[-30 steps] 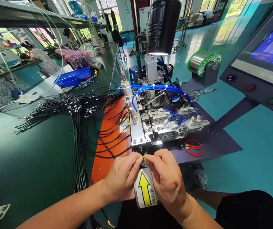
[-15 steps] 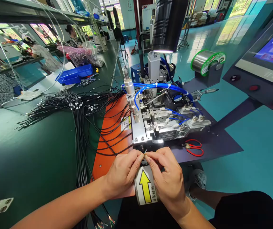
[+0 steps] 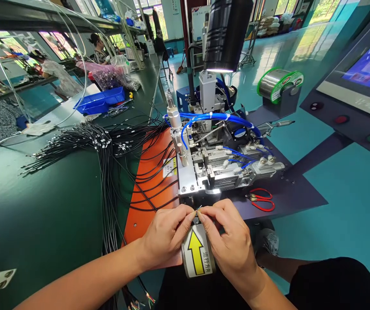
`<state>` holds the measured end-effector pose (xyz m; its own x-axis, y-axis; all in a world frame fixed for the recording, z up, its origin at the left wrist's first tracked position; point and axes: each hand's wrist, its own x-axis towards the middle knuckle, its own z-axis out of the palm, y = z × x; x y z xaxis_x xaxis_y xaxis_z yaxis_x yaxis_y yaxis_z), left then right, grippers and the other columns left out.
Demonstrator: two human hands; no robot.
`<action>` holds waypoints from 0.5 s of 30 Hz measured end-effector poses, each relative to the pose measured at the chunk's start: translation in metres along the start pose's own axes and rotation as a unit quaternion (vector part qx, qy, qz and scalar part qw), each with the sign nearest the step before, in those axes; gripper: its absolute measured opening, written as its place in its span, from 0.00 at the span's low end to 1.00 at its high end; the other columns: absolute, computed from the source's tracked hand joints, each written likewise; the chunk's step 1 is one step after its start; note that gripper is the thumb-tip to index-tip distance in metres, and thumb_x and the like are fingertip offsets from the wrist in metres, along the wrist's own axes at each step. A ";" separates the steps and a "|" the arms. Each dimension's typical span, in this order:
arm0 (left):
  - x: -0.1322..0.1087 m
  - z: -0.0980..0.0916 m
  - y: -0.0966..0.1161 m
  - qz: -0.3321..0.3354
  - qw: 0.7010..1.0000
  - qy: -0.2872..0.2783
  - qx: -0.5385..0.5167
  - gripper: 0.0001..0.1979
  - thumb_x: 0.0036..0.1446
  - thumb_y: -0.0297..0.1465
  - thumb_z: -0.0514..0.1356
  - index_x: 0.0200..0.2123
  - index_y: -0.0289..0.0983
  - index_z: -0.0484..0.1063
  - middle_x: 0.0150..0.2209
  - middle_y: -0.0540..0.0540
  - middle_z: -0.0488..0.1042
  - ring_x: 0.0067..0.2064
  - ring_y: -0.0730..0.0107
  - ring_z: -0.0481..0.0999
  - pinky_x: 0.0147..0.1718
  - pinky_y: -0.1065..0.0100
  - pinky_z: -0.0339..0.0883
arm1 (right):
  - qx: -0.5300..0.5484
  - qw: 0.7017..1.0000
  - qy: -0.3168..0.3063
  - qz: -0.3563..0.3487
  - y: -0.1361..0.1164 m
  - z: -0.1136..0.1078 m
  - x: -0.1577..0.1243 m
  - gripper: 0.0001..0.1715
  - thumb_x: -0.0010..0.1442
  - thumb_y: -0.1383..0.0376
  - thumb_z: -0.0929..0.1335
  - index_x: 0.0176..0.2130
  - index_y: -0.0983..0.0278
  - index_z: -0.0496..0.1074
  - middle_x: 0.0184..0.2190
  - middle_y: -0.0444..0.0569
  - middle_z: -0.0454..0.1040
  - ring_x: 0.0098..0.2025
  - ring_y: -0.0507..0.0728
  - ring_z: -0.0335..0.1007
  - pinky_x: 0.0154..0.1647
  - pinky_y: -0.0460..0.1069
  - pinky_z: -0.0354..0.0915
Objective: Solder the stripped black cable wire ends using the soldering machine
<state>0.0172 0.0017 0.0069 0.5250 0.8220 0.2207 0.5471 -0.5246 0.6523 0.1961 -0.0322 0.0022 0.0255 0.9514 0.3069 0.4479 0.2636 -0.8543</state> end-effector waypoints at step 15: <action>0.001 0.000 0.001 0.022 1.000 -0.004 0.007 0.11 0.67 0.32 0.52 0.34 0.36 0.70 0.26 0.49 0.73 0.26 0.74 0.72 0.27 0.72 0.61 | -0.005 0.990 -0.089 0.111 -0.007 -0.017 0.011 0.06 0.65 0.61 0.68 0.43 0.57 0.73 0.35 0.42 0.71 0.36 0.53 0.68 0.39 0.47 0.64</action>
<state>0.0182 0.0019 0.0071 0.5538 0.7962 0.2437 0.5324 -0.5637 0.6316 0.2082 -0.0259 0.0189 -0.0339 0.9989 0.0326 0.4579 0.0445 -0.8879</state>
